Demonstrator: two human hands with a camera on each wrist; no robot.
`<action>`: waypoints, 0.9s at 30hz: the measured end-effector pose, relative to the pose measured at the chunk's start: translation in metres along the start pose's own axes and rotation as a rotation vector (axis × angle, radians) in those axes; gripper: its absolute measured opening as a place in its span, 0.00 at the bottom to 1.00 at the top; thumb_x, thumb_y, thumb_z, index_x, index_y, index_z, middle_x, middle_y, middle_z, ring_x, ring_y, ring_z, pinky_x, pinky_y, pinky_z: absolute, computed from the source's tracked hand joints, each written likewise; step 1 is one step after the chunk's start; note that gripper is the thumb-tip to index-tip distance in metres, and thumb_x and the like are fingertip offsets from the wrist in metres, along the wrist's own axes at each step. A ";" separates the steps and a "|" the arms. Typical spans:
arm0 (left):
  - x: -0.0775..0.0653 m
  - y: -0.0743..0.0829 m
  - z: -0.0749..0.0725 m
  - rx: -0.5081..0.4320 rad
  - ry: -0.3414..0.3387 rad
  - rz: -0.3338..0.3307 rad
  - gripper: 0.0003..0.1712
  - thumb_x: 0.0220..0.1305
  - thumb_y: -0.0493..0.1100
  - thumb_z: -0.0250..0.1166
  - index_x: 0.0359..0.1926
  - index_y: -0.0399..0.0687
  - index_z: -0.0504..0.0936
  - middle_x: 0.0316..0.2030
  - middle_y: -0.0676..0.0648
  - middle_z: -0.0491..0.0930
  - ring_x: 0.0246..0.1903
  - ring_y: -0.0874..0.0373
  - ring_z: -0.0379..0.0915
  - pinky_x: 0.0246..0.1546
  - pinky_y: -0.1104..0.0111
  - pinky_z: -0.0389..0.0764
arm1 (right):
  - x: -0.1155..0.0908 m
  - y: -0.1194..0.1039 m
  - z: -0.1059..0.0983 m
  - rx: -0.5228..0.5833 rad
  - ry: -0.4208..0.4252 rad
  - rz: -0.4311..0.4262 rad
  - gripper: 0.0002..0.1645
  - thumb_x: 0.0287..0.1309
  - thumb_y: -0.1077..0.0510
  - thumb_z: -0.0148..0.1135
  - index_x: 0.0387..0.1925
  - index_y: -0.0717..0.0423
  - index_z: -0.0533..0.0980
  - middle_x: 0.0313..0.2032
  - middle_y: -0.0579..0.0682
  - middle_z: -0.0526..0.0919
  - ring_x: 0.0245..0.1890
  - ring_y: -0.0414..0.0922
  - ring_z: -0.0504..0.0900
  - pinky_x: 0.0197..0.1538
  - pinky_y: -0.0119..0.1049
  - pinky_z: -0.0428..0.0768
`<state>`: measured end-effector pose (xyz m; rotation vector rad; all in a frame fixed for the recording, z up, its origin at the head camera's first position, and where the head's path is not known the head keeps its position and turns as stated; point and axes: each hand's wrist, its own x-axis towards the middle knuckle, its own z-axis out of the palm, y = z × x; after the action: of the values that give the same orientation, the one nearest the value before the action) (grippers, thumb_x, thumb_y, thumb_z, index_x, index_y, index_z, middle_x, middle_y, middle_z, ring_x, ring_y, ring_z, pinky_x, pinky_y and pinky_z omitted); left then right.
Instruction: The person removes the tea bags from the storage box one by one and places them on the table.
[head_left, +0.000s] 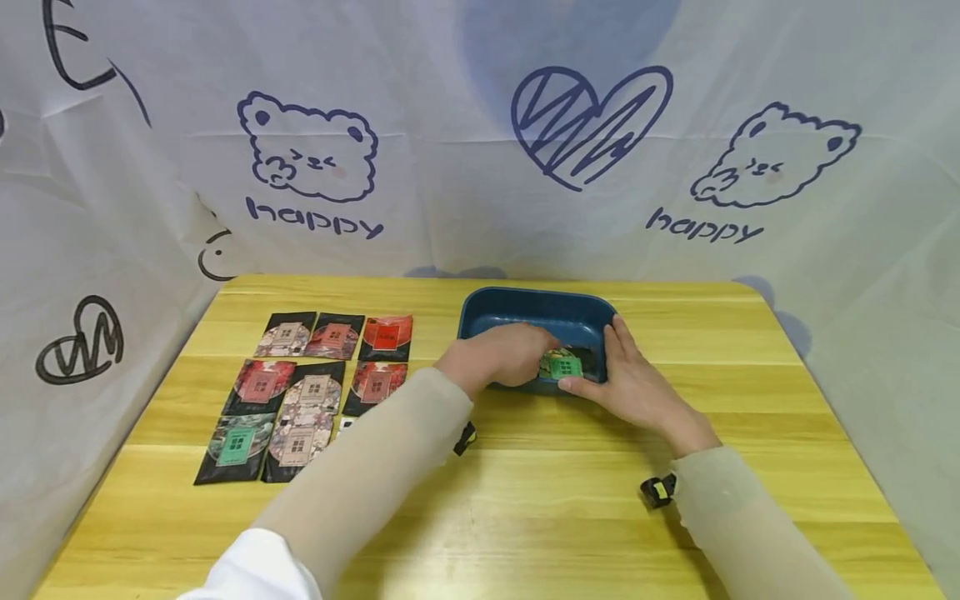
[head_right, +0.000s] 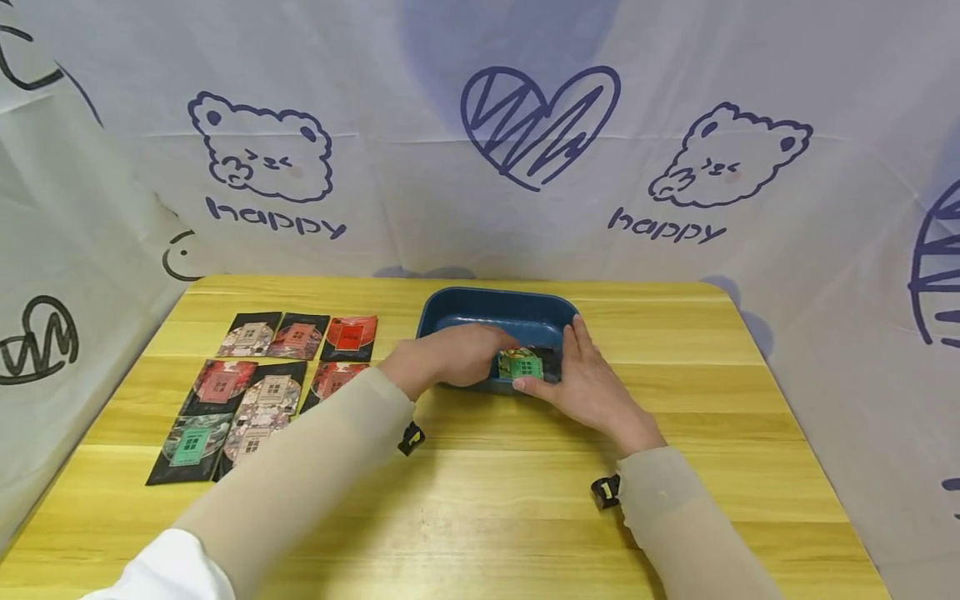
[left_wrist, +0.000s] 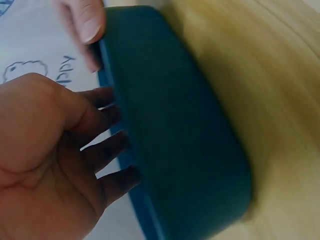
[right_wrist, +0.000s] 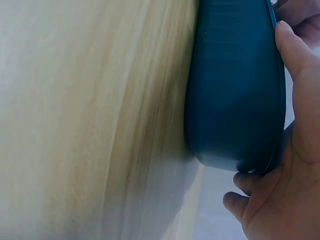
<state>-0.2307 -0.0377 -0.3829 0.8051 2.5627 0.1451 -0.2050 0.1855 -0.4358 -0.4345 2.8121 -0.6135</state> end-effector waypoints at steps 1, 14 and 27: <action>0.004 0.001 0.002 -0.019 -0.014 0.004 0.30 0.82 0.37 0.51 0.80 0.56 0.67 0.78 0.52 0.67 0.78 0.53 0.62 0.77 0.58 0.66 | 0.000 -0.001 0.000 0.002 -0.001 -0.003 0.79 0.61 0.15 0.54 0.82 0.71 0.36 0.84 0.63 0.26 0.81 0.70 0.47 0.77 0.65 0.63; 0.019 0.000 0.012 -0.134 -0.155 -0.032 0.31 0.85 0.41 0.41 0.83 0.64 0.60 0.83 0.52 0.56 0.82 0.51 0.50 0.81 0.53 0.57 | 0.000 -0.004 0.000 -0.004 -0.002 -0.002 0.77 0.63 0.17 0.54 0.82 0.72 0.36 0.83 0.64 0.26 0.80 0.71 0.49 0.75 0.65 0.65; 0.006 -0.009 -0.002 -0.026 -0.233 -0.148 0.31 0.85 0.43 0.42 0.84 0.58 0.58 0.82 0.51 0.59 0.80 0.53 0.56 0.78 0.60 0.63 | 0.000 -0.002 -0.001 0.008 -0.012 0.009 0.79 0.61 0.15 0.53 0.83 0.70 0.36 0.84 0.61 0.24 0.81 0.70 0.49 0.76 0.65 0.63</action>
<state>-0.2408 -0.0421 -0.3850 0.5834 2.3829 0.0356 -0.2050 0.1842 -0.4346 -0.4229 2.7979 -0.6183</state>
